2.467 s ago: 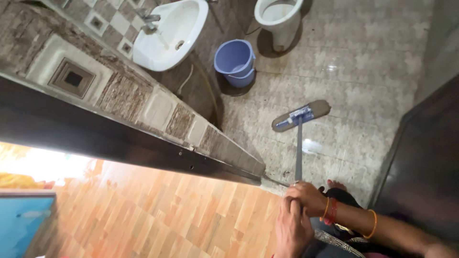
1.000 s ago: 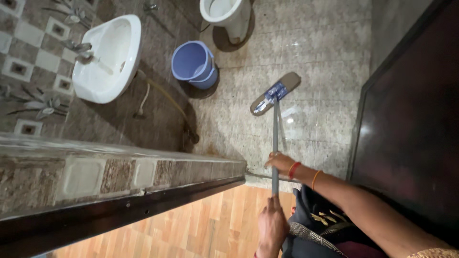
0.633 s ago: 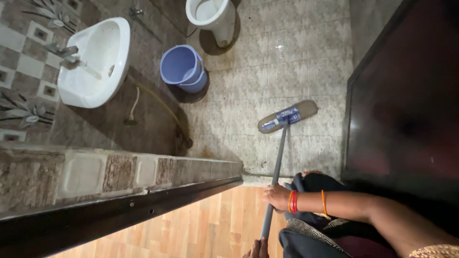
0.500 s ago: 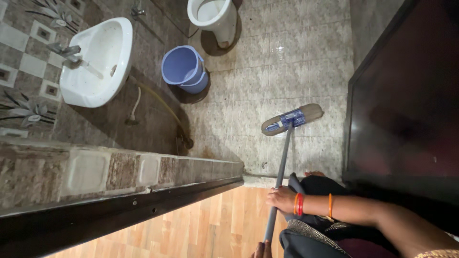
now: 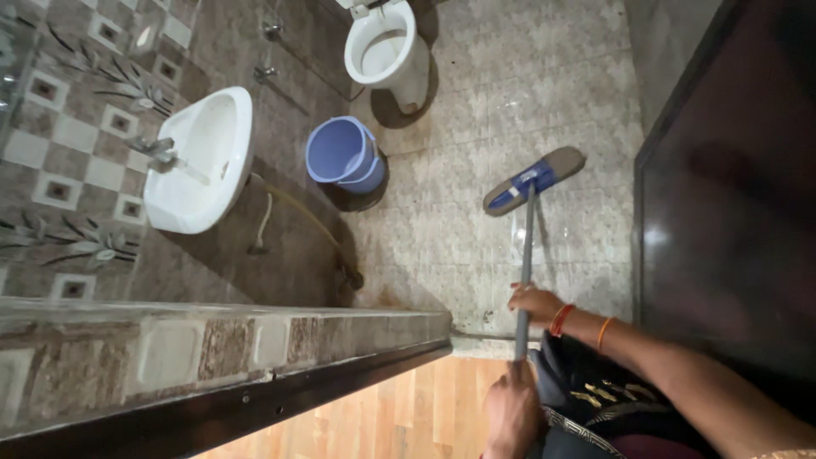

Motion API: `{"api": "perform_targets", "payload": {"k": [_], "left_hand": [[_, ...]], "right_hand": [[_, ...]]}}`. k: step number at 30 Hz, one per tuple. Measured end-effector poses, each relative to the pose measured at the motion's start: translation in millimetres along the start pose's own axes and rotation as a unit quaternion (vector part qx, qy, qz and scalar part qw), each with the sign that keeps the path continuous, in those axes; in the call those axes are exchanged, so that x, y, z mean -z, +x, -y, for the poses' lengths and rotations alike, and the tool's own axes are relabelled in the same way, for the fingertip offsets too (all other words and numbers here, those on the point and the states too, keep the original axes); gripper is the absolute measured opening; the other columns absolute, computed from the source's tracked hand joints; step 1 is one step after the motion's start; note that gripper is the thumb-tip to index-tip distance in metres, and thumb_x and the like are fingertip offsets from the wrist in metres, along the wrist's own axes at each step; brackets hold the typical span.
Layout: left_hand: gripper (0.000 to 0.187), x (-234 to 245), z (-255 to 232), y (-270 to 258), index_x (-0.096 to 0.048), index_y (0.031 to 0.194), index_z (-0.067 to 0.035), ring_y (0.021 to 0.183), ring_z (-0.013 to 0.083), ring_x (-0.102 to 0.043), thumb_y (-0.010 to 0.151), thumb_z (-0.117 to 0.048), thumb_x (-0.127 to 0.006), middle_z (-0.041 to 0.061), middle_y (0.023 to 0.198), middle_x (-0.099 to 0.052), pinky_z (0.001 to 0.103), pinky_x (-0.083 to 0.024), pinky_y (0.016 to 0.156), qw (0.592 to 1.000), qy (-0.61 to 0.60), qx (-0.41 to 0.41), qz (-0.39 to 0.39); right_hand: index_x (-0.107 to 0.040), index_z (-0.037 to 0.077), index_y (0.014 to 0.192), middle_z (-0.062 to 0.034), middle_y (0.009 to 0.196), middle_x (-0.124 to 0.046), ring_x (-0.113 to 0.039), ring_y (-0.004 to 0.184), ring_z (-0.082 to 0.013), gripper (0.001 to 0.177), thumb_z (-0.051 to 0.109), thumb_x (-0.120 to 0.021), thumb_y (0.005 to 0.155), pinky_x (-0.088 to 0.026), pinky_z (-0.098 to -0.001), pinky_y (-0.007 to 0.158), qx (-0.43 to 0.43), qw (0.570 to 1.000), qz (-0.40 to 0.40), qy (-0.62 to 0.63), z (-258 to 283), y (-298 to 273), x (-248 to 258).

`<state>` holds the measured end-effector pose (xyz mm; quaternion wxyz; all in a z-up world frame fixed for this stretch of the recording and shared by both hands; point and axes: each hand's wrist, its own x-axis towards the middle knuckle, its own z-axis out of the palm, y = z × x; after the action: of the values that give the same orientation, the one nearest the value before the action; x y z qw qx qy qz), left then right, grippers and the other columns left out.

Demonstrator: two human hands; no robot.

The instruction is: The person mops the tiled floor of a bathroom using a long-handled mop, moving around a bucket, sink, and toilet.

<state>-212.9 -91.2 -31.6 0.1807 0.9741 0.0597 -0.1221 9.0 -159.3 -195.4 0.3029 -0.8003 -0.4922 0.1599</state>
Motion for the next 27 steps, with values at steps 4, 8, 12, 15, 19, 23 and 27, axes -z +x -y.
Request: {"api": "perform_targets", "payload": {"k": [4,8,12,15,19,23,27], "left_hand": [[0.033,2.8,-28.5,71.7,-0.060,0.123,0.005,0.076,0.0353,-0.068,0.094,-0.011,-0.067,0.023,0.102,-0.064,0.043,-0.056,0.062,0.998,-0.008,-0.025,-0.050],[0.056,-7.3,-22.8,133.1,-0.058,0.124,0.012,0.071,0.0392,-0.068,0.084,-0.023,-0.078,0.033,0.105,-0.063,0.044,-0.057,0.062,0.989,-0.018,-0.058,-0.132],[0.060,-21.7,-3.9,154.6,-0.057,0.129,0.011,0.077,0.0382,-0.069,0.070,0.001,-0.067,0.033,0.114,-0.063,0.043,-0.058,0.065,0.993,-0.019,-0.039,-0.111],[0.060,-46.3,11.9,127.5,-0.056,0.134,0.007,0.085,0.0382,-0.069,0.074,0.004,-0.064,0.025,0.113,-0.065,0.046,-0.057,0.070,0.998,-0.028,0.019,-0.055],[0.062,-69.6,29.3,74.6,-0.057,0.137,0.004,0.087,0.0381,-0.068,0.075,0.005,-0.063,0.027,0.123,-0.064,0.045,-0.058,0.071,0.996,-0.028,0.016,-0.083],[0.060,-90.6,52.1,-10.3,-0.058,0.137,0.002,0.094,0.0401,-0.070,0.077,0.004,-0.062,0.028,0.130,-0.062,0.044,-0.059,0.076,0.992,-0.024,0.023,-0.124],[0.054,-97.9,80.2,-123.6,-0.059,0.139,-0.001,0.097,0.0395,-0.071,0.085,-0.001,-0.064,0.028,0.127,-0.065,0.043,-0.059,0.079,0.991,-0.058,0.027,-0.120]], "right_hand": [[-0.066,0.016,0.113,-0.0063,0.126,-0.063,-0.050,0.131,-0.0347,0.038,0.017,-0.075,0.077,-0.045,-0.0441,0.106,-0.082,0.991,0.103,-0.024,-50.8,23.1,44.5],[-0.066,0.014,0.107,-0.0032,0.132,-0.062,-0.049,0.140,-0.0283,0.021,0.019,-0.069,0.087,-0.045,-0.0434,0.115,-0.111,0.969,0.178,-0.126,-84.8,49.2,68.7],[-0.061,0.014,0.121,-0.0062,0.147,-0.049,-0.038,0.147,-0.0307,0.035,0.008,-0.065,0.086,-0.034,-0.0508,0.120,-0.144,0.968,0.177,-0.105,-94.5,61.8,67.0],[-0.051,0.011,0.135,-0.0092,0.155,-0.041,-0.032,0.151,-0.0293,0.052,0.004,-0.061,0.085,-0.025,-0.0521,0.123,-0.130,0.973,0.174,-0.077,-80.3,42.6,33.9],[-0.039,0.005,0.152,-0.0169,0.166,-0.025,-0.019,0.155,-0.0325,0.070,-0.005,-0.053,0.084,-0.017,-0.0507,0.126,-0.104,0.977,0.173,-0.074,-39.8,4.0,-13.2],[-0.041,0.003,0.147,-0.0199,0.160,-0.031,-0.026,0.151,-0.0354,0.068,-0.001,-0.059,0.082,-0.019,-0.0546,0.121,-0.054,0.989,0.125,-0.051,12.5,-42.2,-63.4],[-0.061,0.005,0.120,-0.0150,0.129,-0.059,-0.049,0.129,-0.0373,0.048,0.008,-0.071,0.073,-0.038,-0.0474,0.111,0.060,0.995,0.078,0.025,86.1,-72.7,-102.3]]}}
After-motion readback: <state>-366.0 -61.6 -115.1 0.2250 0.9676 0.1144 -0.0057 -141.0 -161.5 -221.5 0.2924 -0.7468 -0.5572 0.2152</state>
